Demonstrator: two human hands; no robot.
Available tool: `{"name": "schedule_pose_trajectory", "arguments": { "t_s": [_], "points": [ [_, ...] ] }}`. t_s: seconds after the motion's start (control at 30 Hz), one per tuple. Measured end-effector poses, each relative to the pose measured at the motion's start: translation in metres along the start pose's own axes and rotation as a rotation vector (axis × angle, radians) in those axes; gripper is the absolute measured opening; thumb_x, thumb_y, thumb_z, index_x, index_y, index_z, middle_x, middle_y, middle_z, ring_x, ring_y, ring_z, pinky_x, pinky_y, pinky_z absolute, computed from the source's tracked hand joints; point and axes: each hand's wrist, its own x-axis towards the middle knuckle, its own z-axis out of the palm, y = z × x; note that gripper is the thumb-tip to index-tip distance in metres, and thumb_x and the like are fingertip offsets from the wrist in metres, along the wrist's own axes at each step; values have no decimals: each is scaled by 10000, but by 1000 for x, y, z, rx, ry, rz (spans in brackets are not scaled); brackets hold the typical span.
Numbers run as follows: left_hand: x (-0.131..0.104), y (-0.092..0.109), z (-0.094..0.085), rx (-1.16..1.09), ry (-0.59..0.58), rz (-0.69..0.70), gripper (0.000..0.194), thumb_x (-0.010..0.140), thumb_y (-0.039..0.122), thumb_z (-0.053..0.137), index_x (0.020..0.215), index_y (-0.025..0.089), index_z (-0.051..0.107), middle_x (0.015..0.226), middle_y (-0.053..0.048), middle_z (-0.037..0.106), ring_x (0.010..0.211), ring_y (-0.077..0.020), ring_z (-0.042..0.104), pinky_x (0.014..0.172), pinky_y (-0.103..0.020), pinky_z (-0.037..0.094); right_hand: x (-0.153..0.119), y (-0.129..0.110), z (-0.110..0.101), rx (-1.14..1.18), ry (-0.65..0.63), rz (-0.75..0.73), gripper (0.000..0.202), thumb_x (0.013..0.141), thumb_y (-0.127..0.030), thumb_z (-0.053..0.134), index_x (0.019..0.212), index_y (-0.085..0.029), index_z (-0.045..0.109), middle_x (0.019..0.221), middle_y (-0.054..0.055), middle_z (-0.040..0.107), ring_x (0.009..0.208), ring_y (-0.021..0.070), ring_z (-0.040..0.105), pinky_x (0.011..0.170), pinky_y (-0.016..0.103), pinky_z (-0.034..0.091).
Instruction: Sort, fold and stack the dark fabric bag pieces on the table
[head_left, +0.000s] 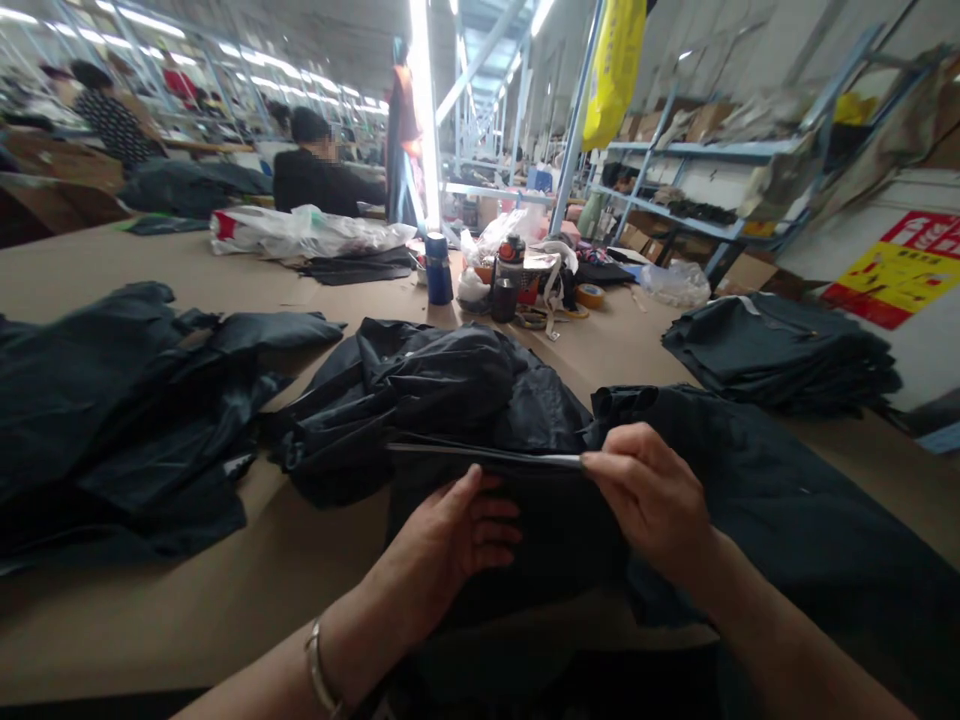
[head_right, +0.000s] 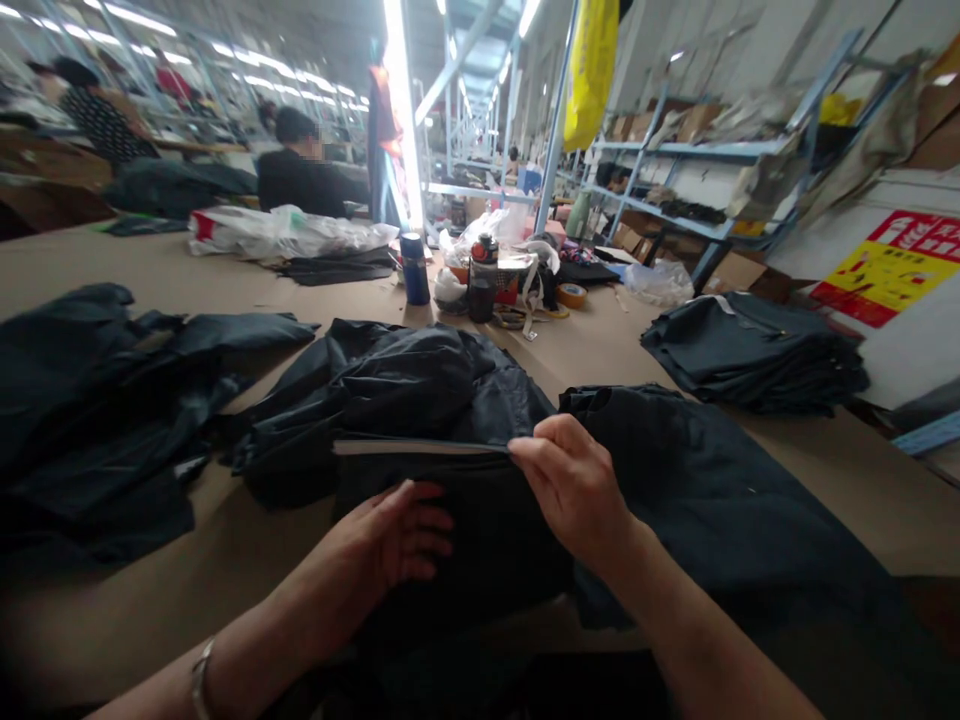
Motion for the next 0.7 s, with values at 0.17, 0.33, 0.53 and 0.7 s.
{"name": "schedule_pose_trajectory", "arguments": {
  "t_s": [0.17,0.33,0.53,0.7],
  "points": [
    [11,11,16,-250,-20,42,243,867,381,521,922,145,546,846,-89,643,740,-205,648,640,-323,525,-38,-19,6,10,-114,-172,243,801,-7,536,978,-173,544,915,65,551,924,168,513,808,322,465],
    [18,4,22,-118,77,93,97,811,206,592,844,130,540,806,-72,655,743,-206,651,733,-415,545,-64,-21,10,161,-245,11,188,813,-106,556,987,-176,544,1006,70,563,977,176,524,866,338,461],
    [20,-5,34,318,9,177,345,785,424,606,686,94,617,635,-54,632,546,-139,579,542,-259,509,-37,-29,6,278,-354,335,560,808,-390,608,1293,-172,433,1312,100,450,1220,212,428,1045,364,373],
    [9,-5,47,516,-83,307,403,785,425,570,534,111,586,509,-21,563,473,-91,481,476,-194,397,-22,-32,22,391,-331,375,587,781,-320,649,1303,-154,439,1246,106,529,1146,227,498,1015,381,393]
  ]
}}
